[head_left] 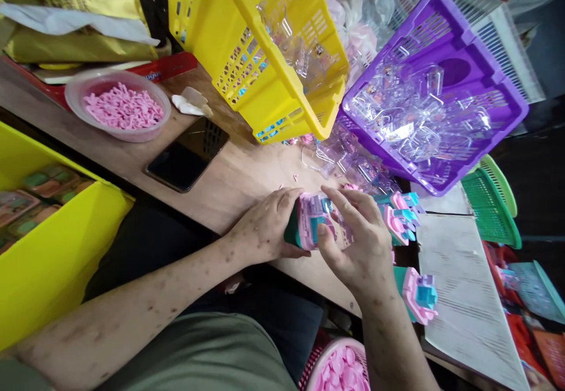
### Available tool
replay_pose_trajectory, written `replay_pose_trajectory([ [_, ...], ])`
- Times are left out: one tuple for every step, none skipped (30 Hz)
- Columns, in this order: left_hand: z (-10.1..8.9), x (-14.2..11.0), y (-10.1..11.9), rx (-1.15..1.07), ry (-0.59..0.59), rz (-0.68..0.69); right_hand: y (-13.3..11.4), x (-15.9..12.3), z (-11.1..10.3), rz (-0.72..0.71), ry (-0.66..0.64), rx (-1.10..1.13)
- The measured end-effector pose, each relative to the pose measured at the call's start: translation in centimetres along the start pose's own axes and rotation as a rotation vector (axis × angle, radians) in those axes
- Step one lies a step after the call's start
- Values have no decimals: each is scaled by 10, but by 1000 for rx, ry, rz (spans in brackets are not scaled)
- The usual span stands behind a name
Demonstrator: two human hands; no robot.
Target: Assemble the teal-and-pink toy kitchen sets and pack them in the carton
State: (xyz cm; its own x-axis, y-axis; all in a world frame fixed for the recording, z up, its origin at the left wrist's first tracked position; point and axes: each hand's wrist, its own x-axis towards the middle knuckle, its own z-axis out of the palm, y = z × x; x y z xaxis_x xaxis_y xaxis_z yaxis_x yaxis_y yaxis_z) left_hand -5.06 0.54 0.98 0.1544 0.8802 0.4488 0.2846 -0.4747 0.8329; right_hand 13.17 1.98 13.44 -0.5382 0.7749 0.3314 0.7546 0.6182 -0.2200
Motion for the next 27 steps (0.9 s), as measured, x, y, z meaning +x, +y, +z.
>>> replay_pose_trajectory([
  [0, 0, 0, 3, -5, -6, -1, 1, -1, 5, -3, -9],
  [0, 0, 0, 1, -8, -14, -2, 2, -1, 17, -6, -23],
  [0, 0, 0, -3, -10, -19, -4, 3, -1, 32, -11, -40],
  [0, 0, 1, -9, -9, -24, -5, 4, -2, 47, -18, -56],
  [0, 0, 1, -14, -9, -24, -6, 5, -2, 59, -24, -69],
  [0, 0, 1, -16, -8, -24, -7, 5, -2, 69, -29, -78],
  [0, 0, 2, -13, -11, -23, -8, 5, -2, 77, -34, -83],
  [0, 0, 2, -6, -11, -23, -8, 5, -2, 82, -34, -87],
  [0, 0, 2, 1, -9, -25, -9, 5, -1, 84, -33, -91],
  [0, 0, 2, 7, -8, -28, -9, 5, -1, 84, -28, -95],
  [0, 0, 2, 11, -9, -31, -9, 5, -1, 82, -24, -98],
  [0, 0, 2, 13, -10, -35, -8, 6, -1, 77, -25, -97],
  [0, 0, 1, 14, -16, -35, -8, 7, -1, 71, -29, -91],
  [0, 0, 1, 16, -26, -32, -8, 8, -1, 62, -37, -80],
  [0, 0, 1, 19, -34, -29, -8, 9, -1, 52, -47, -68],
  [0, 0, 0, 22, -35, -24, -8, 11, -1, 43, -55, -57],
  [1, 0, 0, 27, -34, -20, -8, 12, -1, 37, -59, -50],
  [1, 0, -1, 31, -30, -17, -8, 12, -1, 35, -61, -46],
  [1, 0, -2, 33, -24, -16, -7, 12, 0, 40, -62, -45],
  [2, 0, -3, 30, -18, -15, -7, 11, 0, 51, -63, -44],
  [2, 1, -4, 22, -15, -12, -6, 10, -1, 64, -67, -36],
  [1, 1, -4, 11, -15, -10, -5, 9, -1, 79, -79, -21],
  [1, 1, -5, -2, -15, -7, -2, 7, -2, 95, -99, 5],
  [1, 2, -6, -14, -18, -4, 1, 5, -2, 111, -121, 45],
  [0, 2, -6, -24, -22, 1, 6, 3, -3, 133, -145, 101],
  [0, 2, -7, -30, -25, 8, 12, 1, -2, 161, -166, 167],
  [0, 1, -7, -32, -26, 13, 18, -1, -1, 194, -176, 232],
])
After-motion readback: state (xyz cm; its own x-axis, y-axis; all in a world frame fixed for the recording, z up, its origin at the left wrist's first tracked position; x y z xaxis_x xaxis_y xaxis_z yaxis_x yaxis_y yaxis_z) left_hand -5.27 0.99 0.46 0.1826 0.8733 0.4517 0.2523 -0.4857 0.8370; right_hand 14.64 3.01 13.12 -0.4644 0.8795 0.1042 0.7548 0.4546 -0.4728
